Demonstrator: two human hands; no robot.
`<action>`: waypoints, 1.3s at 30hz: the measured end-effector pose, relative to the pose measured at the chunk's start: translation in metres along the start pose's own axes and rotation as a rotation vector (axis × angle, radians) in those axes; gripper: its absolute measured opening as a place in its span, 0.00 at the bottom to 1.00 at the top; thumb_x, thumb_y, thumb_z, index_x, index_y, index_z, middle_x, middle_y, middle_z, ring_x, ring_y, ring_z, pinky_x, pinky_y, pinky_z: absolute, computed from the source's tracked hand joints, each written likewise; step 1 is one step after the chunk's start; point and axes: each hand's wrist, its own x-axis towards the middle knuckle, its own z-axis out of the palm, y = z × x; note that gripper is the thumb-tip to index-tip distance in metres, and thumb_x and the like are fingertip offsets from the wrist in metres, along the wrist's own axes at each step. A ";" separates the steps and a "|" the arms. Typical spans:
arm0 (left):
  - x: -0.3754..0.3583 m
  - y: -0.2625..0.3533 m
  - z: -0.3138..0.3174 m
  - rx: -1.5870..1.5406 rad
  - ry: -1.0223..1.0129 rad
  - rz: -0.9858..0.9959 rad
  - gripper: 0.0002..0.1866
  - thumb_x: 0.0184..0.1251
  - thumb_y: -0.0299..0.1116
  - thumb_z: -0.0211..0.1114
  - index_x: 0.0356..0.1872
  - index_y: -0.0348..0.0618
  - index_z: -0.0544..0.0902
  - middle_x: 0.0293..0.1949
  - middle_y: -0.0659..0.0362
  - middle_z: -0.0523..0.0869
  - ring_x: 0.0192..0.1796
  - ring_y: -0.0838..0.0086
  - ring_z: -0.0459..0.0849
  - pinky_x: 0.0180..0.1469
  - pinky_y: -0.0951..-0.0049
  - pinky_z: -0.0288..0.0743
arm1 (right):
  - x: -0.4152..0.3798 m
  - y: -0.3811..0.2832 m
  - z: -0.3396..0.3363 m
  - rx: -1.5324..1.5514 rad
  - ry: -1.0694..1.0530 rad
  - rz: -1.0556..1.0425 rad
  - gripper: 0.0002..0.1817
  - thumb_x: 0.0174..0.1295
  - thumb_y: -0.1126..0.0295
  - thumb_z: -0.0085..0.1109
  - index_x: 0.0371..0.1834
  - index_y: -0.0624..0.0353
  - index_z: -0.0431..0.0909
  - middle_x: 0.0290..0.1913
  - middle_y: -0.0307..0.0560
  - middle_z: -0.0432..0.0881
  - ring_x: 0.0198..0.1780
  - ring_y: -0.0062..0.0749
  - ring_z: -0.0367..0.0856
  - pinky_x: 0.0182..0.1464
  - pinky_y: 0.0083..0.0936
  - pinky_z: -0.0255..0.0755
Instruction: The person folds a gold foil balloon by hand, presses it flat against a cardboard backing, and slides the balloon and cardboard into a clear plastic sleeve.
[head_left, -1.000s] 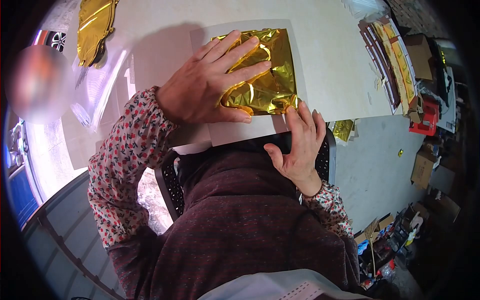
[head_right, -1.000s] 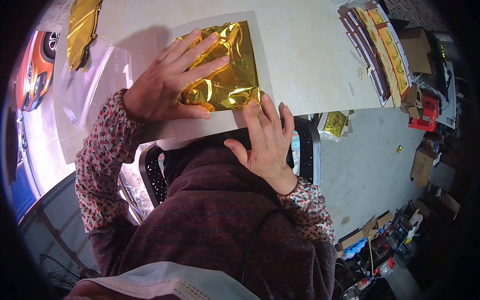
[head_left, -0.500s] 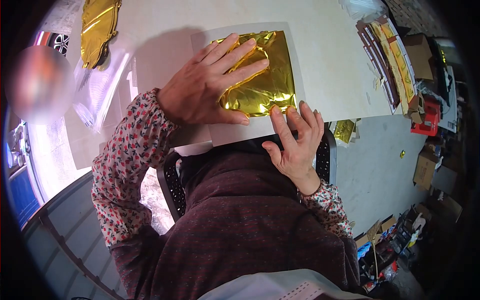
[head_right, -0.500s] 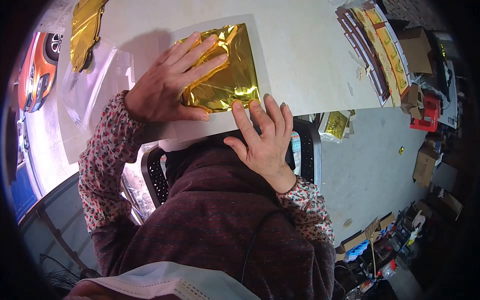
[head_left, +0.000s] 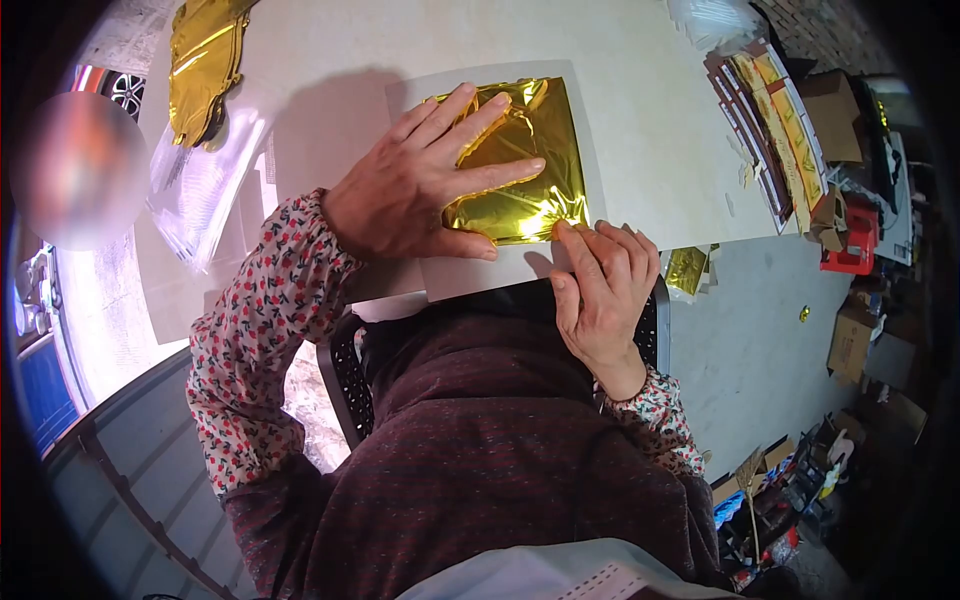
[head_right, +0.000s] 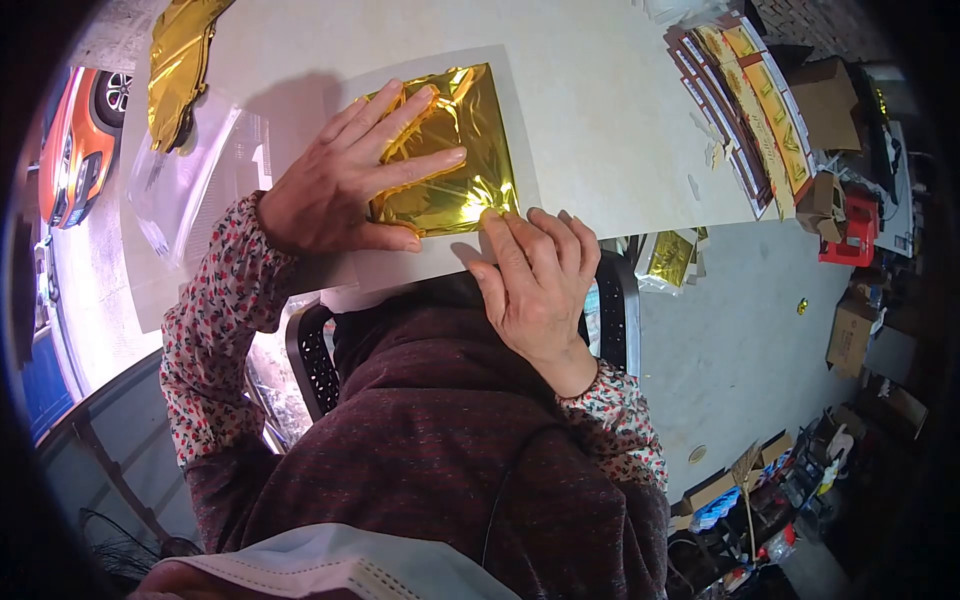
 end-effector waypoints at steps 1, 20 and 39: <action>-0.001 0.000 0.000 0.001 0.007 0.005 0.44 0.52 0.69 0.68 0.71 0.62 0.76 0.77 0.40 0.61 0.76 0.36 0.61 0.75 0.42 0.57 | 0.001 0.001 0.001 0.034 0.014 0.012 0.19 0.65 0.59 0.65 0.56 0.55 0.84 0.50 0.41 0.81 0.57 0.41 0.74 0.64 0.44 0.62; -0.007 0.001 0.009 -0.015 0.105 -0.041 0.36 0.50 0.65 0.72 0.57 0.53 0.86 0.71 0.41 0.70 0.75 0.45 0.64 0.74 0.49 0.60 | 0.099 -0.002 0.038 0.132 -0.266 -0.089 0.47 0.69 0.39 0.52 0.80 0.64 0.55 0.77 0.69 0.60 0.80 0.62 0.53 0.79 0.51 0.48; 0.015 -0.045 -0.008 -0.283 0.332 -0.288 0.11 0.65 0.28 0.66 0.46 0.34 0.83 0.42 0.46 0.87 0.46 0.52 0.86 0.49 0.61 0.80 | 0.103 -0.007 0.034 0.065 -0.400 0.005 0.61 0.55 0.40 0.70 0.79 0.73 0.50 0.80 0.67 0.53 0.82 0.57 0.48 0.81 0.49 0.43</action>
